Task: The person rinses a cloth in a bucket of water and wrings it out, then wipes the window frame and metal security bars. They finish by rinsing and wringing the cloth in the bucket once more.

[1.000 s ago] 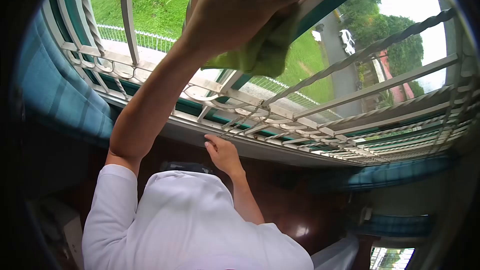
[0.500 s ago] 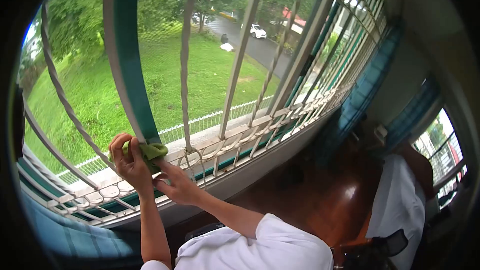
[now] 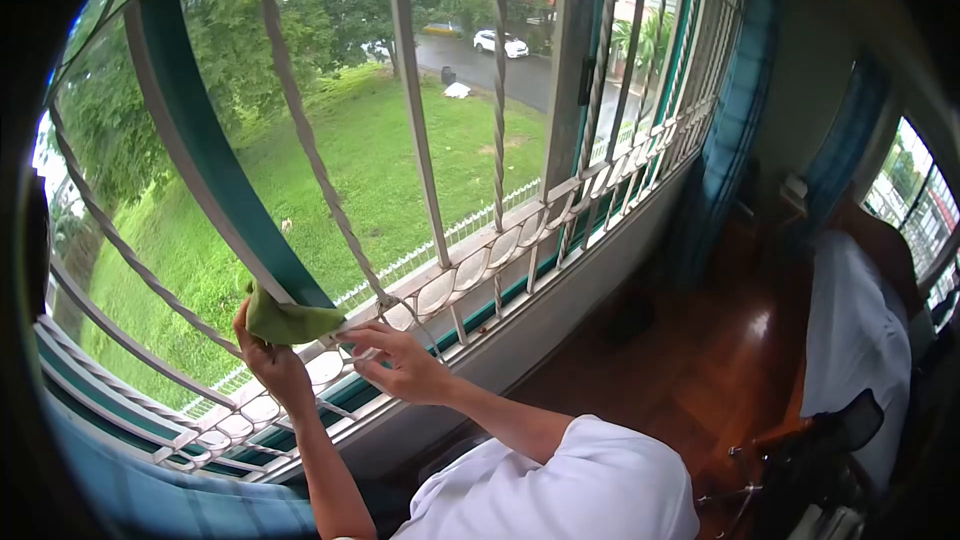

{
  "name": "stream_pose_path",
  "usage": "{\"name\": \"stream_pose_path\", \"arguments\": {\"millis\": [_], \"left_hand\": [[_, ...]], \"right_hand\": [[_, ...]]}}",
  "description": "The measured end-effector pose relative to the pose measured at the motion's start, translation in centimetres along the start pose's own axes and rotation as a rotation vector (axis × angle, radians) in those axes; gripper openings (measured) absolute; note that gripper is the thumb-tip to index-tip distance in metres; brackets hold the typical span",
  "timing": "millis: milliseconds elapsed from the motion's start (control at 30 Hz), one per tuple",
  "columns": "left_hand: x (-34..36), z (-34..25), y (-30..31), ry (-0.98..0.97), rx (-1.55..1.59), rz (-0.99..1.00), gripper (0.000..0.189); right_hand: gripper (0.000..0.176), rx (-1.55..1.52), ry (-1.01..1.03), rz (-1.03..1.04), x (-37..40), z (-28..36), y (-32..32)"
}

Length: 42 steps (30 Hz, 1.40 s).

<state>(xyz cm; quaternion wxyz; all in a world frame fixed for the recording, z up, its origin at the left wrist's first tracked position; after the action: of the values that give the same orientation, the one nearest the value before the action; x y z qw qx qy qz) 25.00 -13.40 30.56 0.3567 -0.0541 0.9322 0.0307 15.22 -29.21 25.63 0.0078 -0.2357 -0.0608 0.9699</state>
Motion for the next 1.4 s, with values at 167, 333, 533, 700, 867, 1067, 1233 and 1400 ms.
{"name": "stream_pose_path", "arguments": {"millis": [167, 333, 533, 700, 867, 1067, 1233, 1400], "left_hand": [[-5.1, -0.6, -0.7, -0.045, 0.125, 0.0, 0.036], [-11.9, -6.0, -0.4, -0.35, -0.232, -0.148, 0.036], [-26.9, -16.4, 0.8, -0.748, -0.468, 0.092, 0.041], [-15.7, -10.5, -0.4, -0.405, -0.227, -0.232, 0.04], [-9.4, -8.8, -2.0, -0.299, 0.13, -0.15, 0.061], [-21.4, -17.1, -2.3, -0.398, 0.399, -0.106, 0.036], [-27.4, -19.4, -2.9, -0.37, 0.701, -0.1, 0.031], [-15.5, -14.2, -1.1, -0.605, 0.088, -0.212, 0.057]], "right_hand": [[0.025, -0.044, -0.11, -0.126, 4.1, -1.5, 3.5], [0.023, 0.011, -0.191, -0.246, 6.9, -5.7, 4.3], [0.025, 0.027, -0.28, -0.186, 6.8, -7.2, 4.8], [0.025, 0.044, -0.331, -0.153, 6.3, -7.0, 5.5], [0.019, 0.048, -0.442, -0.133, 6.6, -7.2, 6.5], [0.021, 0.229, -0.435, -0.104, 5.5, -5.4, 7.6], [0.022, 0.267, -0.395, -0.166, 6.0, -5.1, 7.5], [0.019, 0.467, -0.313, -0.066, 3.6, 1.7, 5.9]]}}
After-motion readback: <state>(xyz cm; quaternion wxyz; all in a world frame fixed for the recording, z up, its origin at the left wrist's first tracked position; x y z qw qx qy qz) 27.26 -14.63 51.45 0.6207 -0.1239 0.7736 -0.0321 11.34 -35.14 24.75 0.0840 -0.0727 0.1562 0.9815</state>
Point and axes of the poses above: each hand's wrist, its own x-axis away from the middle knuckle, its own y-axis out of the back of the hand, z = x × y, the point moved 3 cm from there along -x, towards the middle knuckle, and after that the axes turned 11 degrees about -x, right-handed, at the moved point
